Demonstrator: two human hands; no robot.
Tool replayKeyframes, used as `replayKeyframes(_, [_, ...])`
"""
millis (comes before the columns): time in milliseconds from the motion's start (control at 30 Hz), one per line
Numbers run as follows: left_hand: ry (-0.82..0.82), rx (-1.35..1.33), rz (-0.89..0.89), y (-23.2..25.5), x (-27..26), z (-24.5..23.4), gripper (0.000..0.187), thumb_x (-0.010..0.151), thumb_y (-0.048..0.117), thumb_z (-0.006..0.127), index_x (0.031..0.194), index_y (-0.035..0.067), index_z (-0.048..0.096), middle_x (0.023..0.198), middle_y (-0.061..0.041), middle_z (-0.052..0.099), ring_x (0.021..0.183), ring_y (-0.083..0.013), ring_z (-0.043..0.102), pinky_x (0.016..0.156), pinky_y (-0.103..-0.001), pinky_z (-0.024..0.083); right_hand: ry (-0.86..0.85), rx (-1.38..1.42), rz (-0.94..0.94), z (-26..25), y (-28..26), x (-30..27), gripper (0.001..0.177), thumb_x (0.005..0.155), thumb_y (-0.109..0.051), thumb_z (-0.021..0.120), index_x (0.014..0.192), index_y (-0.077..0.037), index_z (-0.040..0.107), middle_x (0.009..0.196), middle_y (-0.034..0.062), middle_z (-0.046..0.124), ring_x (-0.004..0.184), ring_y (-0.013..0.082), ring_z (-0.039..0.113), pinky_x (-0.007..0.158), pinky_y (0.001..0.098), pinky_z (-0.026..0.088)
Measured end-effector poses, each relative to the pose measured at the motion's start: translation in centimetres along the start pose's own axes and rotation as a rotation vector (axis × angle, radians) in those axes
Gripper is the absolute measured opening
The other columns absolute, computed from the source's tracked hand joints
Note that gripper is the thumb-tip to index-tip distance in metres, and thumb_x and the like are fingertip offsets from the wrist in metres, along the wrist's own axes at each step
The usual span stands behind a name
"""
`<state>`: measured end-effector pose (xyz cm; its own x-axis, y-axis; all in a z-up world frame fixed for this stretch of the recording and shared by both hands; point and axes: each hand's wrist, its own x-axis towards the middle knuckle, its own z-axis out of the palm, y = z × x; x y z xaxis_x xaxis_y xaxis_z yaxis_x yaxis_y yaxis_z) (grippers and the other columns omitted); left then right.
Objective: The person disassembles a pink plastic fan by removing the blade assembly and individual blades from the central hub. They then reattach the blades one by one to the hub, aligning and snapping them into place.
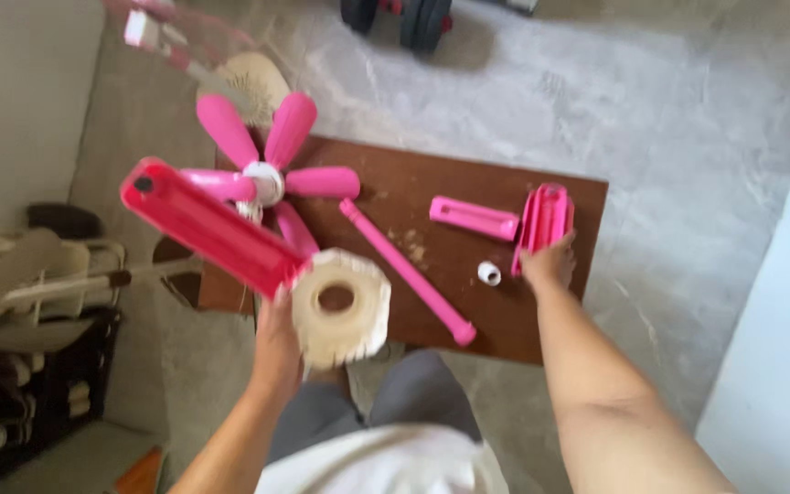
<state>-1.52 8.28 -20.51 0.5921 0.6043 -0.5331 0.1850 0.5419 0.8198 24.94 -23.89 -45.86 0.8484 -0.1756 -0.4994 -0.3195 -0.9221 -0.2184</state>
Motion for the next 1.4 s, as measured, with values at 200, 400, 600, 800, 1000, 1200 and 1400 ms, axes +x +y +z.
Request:
replayKeyframes(200, [-0.053, -0.024, 0.120, 3.1, 0.0, 2.0, 0.049, 0.102, 0.025, 0.057, 0.146, 0.008, 0.044, 0.134, -0.007, 0.058, 0.124, -0.0183, 0.057, 0.106, -0.038, 0.048, -0.582, 0.734, 0.153, -9.5, -3.2, -5.6, 0.078, 0.083, -0.013, 0.074, 0.152, -0.006, 0.038, 0.132, 0.0218, 0.063, 0.114, 0.0361, 0.063, 0.092, 0.0459, 0.057])
replayKeyframes(400, [-0.241, 0.065, 0.192, 5.3, -1.2, 0.1, 0.052, 0.093, 0.017, 0.071, 0.139, 0.007, 0.050, 0.128, -0.008, 0.062, 0.114, -0.0206, 0.064, 0.097, -0.040, 0.053, -0.698, 1.539, -0.293, -21.0, -8.3, -24.4, 0.065, 0.088, -0.015, 0.070, 0.148, -0.008, 0.046, 0.126, 0.0138, 0.062, 0.120, 0.0317, 0.062, 0.104, 0.0500, 0.054])
replayKeyframes(600, [-0.447, 0.483, 0.426, 6.4, -4.1, 2.8, 0.048, 0.088, 0.011, 0.076, 0.134, 0.006, 0.061, 0.128, -0.011, 0.066, 0.118, -0.0221, 0.064, 0.101, -0.036, 0.051, -0.420, 1.718, -0.686, -26.7, -15.9, -36.1, 0.053, 0.090, -0.009, 0.072, 0.139, -0.004, 0.053, 0.133, 0.0132, 0.060, 0.136, 0.0315, 0.057, 0.122, 0.0493, 0.044])
replayKeyframes(800, [-0.630, 0.389, 0.680, 11.6, -5.8, 5.3, 0.079, 0.086, 0.010, 0.075, 0.156, 0.007, 0.039, 0.144, -0.012, 0.047, 0.128, -0.0214, 0.053, 0.107, -0.034, 0.047, -0.303, 1.676, -0.707, -29.4, -17.1, -38.6, 0.047, 0.093, -0.012, 0.074, 0.134, -0.003, 0.054, 0.131, 0.0121, 0.059, 0.136, 0.0360, 0.057, 0.119, 0.0520, 0.046])
replayKeyframes(1000, [-0.852, 0.308, 0.501, 16.4, -8.8, 6.6, 0.089, 0.082, 0.008, 0.082, 0.156, 0.006, 0.033, 0.132, -0.012, 0.048, 0.120, -0.0221, 0.053, 0.103, -0.035, 0.047, -0.205, 1.657, -0.750, -30.7, -16.5, -40.2, 0.050, 0.093, -0.016, 0.074, 0.137, -0.006, 0.052, 0.135, 0.0099, 0.054, 0.136, 0.0402, 0.056, 0.118, 0.0540, 0.049])
replayKeyframes(1200, [-0.933, 0.313, 0.335, 17.7, -10.4, 7.2, 0.093, 0.083, 0.018, 0.081, 0.159, 0.011, 0.027, 0.129, -0.011, 0.060, 0.116, -0.0233, 0.060, 0.102, -0.038, 0.052, -0.259, 1.600, -0.870, -31.5, -15.4, -41.2, 0.053, 0.093, -0.017, 0.077, 0.138, -0.009, 0.050, 0.138, 0.0068, 0.048, 0.142, 0.0397, 0.053, 0.122, 0.0552, 0.048])
replayKeyframes(1400, [-0.970, 0.400, 0.795, 17.3, -11.5, 8.0, 0.086, 0.084, 0.011, 0.083, 0.158, 0.007, 0.040, 0.141, -0.017, 0.050, 0.131, -0.0304, 0.053, 0.112, -0.039, 0.046, -0.189, 1.634, -0.871, -32.0, -14.4, -41.7, 0.056, 0.092, -0.021, 0.077, 0.140, -0.013, 0.049, 0.137, 0.0040, 0.047, 0.141, 0.0367, 0.053, 0.116, 0.0521, 0.051])
